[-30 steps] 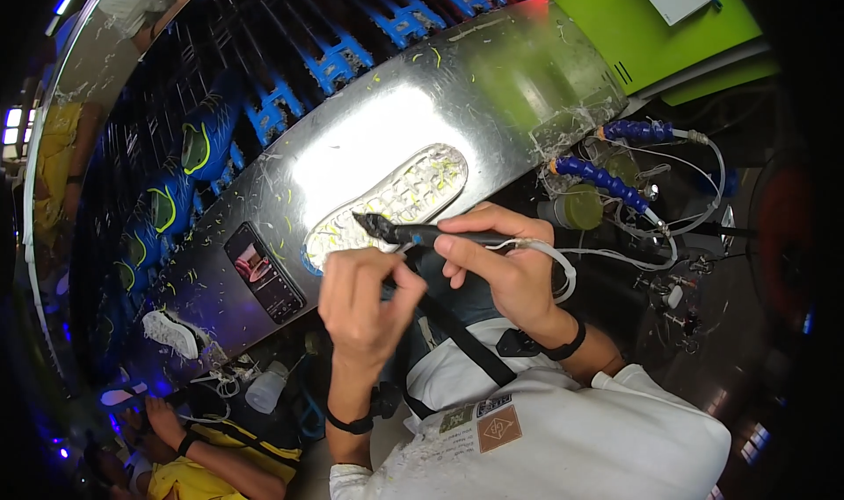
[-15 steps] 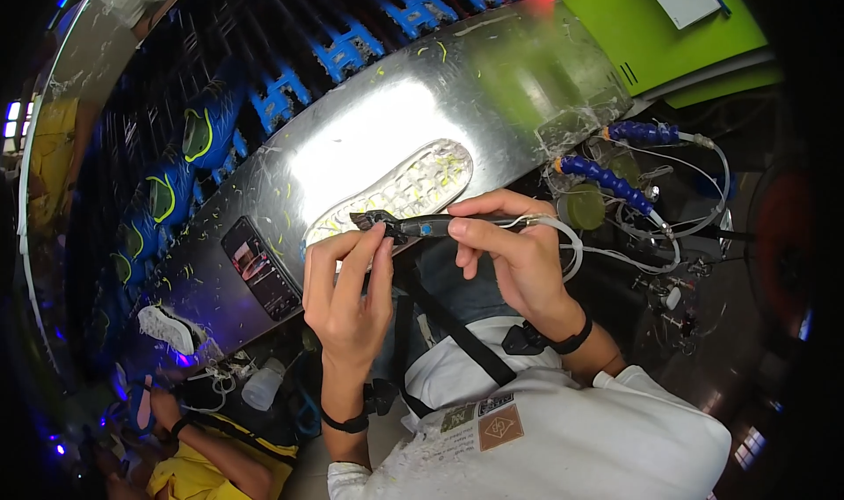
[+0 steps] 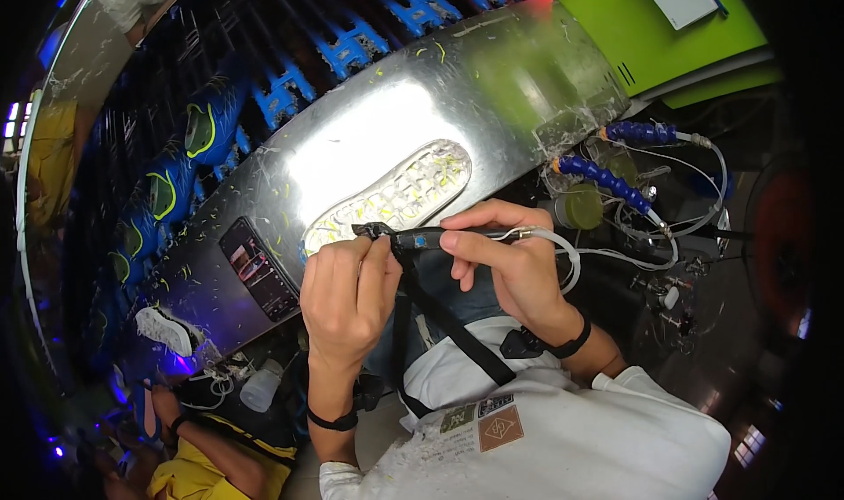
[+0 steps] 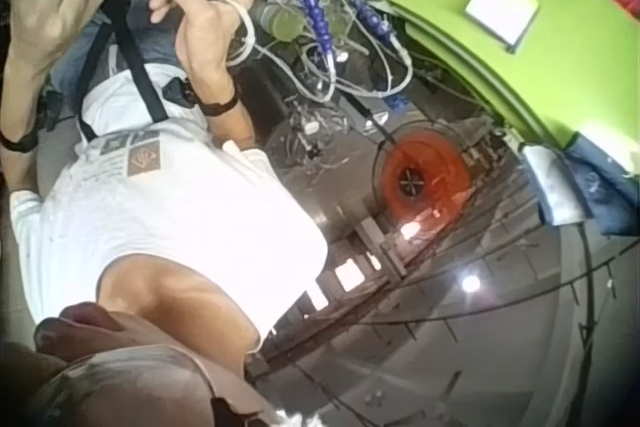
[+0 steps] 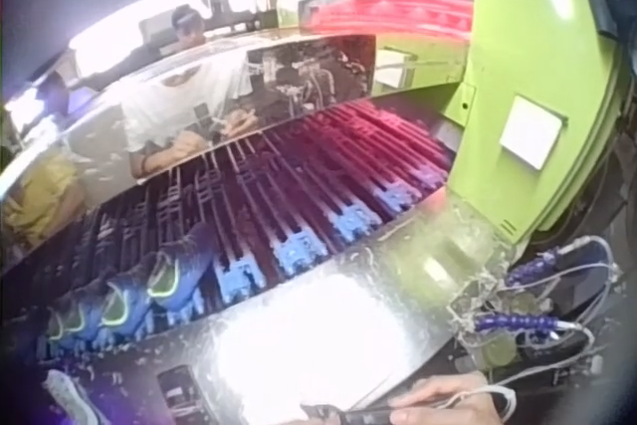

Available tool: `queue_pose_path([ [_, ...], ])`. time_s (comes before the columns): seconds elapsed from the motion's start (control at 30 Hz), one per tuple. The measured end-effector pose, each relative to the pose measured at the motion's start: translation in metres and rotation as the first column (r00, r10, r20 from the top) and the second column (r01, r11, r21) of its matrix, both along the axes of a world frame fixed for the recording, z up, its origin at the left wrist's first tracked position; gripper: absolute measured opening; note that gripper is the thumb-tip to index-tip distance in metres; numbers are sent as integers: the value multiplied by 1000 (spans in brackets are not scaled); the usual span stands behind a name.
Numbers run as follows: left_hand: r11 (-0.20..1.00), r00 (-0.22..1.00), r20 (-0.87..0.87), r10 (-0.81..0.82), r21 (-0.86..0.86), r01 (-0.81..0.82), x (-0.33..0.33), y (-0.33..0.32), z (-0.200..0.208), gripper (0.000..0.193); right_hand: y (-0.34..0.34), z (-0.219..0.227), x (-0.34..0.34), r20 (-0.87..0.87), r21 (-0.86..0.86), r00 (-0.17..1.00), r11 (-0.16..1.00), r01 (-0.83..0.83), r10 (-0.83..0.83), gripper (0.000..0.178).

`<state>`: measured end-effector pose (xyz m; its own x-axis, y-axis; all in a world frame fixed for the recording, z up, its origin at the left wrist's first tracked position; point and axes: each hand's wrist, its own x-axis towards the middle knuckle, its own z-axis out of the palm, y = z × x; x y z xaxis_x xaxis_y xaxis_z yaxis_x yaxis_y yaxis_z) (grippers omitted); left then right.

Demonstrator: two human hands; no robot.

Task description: The worker is applying adhesive to the soles of shoes on an assembly line.

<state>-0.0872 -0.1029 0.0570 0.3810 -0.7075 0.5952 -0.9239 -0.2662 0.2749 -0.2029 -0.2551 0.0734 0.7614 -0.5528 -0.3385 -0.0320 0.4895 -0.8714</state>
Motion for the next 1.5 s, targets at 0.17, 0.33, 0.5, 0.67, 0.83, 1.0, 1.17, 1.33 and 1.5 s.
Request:
queue_pose_path([
  [0.17,998,995,-99,0,-66,-7,-10,0,-5,25,6,0,0,-46,91,998,995,47,-43,16],
  [0.33,989,951,-300,-69,-142,27,-25,2,-12,25,2,-1,2,29,132,994,986,101,-106,17],
  [0.5,977,929,-349,123,-121,-175,-24,16,-28,23,-9,-6,2,-1,292,993,950,110,-115,18],
  [0.67,939,911,-241,335,165,-301,-20,32,-51,37,-15,-25,9,-9,328,992,937,121,-125,18],
  [0.83,945,904,-288,316,176,-274,-22,34,-66,33,-23,-55,24,-47,321,995,942,100,-89,18],
  [1.0,974,919,-324,227,63,-218,-18,38,-67,23,-25,-70,21,-15,322,998,945,58,-56,18],
  [1.17,975,755,-634,167,-7,-222,-12,45,-59,16,-22,-67,18,50,324,998,946,11,-28,18],
  [1.33,843,371,-904,-211,-361,-399,-16,62,-38,13,-10,-53,18,72,393,993,918,58,-94,22],
  [1.5,561,-58,-627,-777,-649,-513,-49,67,-18,26,15,-17,5,375,237,922,952,-196,97,31],
])
